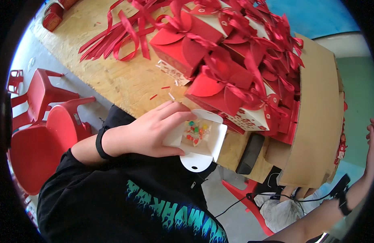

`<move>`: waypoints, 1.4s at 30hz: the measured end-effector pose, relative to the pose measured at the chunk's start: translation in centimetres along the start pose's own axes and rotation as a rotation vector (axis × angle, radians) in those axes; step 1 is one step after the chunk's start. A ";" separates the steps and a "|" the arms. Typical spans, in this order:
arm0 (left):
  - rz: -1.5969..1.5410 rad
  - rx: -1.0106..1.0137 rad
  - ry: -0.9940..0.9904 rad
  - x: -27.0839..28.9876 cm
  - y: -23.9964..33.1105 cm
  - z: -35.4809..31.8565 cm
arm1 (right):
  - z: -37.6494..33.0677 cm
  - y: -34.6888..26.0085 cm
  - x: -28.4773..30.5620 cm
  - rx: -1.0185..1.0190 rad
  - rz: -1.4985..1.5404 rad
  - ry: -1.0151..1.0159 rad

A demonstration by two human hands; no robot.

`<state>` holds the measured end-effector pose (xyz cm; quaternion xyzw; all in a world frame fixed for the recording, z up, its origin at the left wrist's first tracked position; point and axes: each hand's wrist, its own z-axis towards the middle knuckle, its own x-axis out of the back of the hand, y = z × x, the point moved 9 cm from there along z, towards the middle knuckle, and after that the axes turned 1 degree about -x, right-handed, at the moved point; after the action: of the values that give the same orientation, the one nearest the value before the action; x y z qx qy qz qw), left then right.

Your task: The recorder assembles small red and white gift boxes and ties ribbon bows on them.

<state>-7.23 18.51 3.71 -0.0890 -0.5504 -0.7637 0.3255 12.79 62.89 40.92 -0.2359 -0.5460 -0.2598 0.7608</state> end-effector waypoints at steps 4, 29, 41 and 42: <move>-0.024 -0.044 -0.012 -0.4 0.6 0.9 | 3.7 23.0 -5.9 -0.180 -0.119 -0.254; 0.008 -0.013 -0.035 -1.1 0.2 1.1 | -17.6 32.4 -30.1 -0.603 -0.265 -0.993; 0.063 -0.012 -0.056 -1.1 0.3 1.0 | -16.8 31.1 -31.2 -0.550 -0.252 -0.984; 0.062 -0.011 -0.049 -1.1 0.3 0.9 | -16.0 30.8 -31.1 -0.534 -0.258 -0.968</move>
<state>-6.45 19.66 3.72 -0.1267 -0.5510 -0.7539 0.3348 35.87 80.10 4.28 -0.4435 -0.7724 -0.3419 0.2996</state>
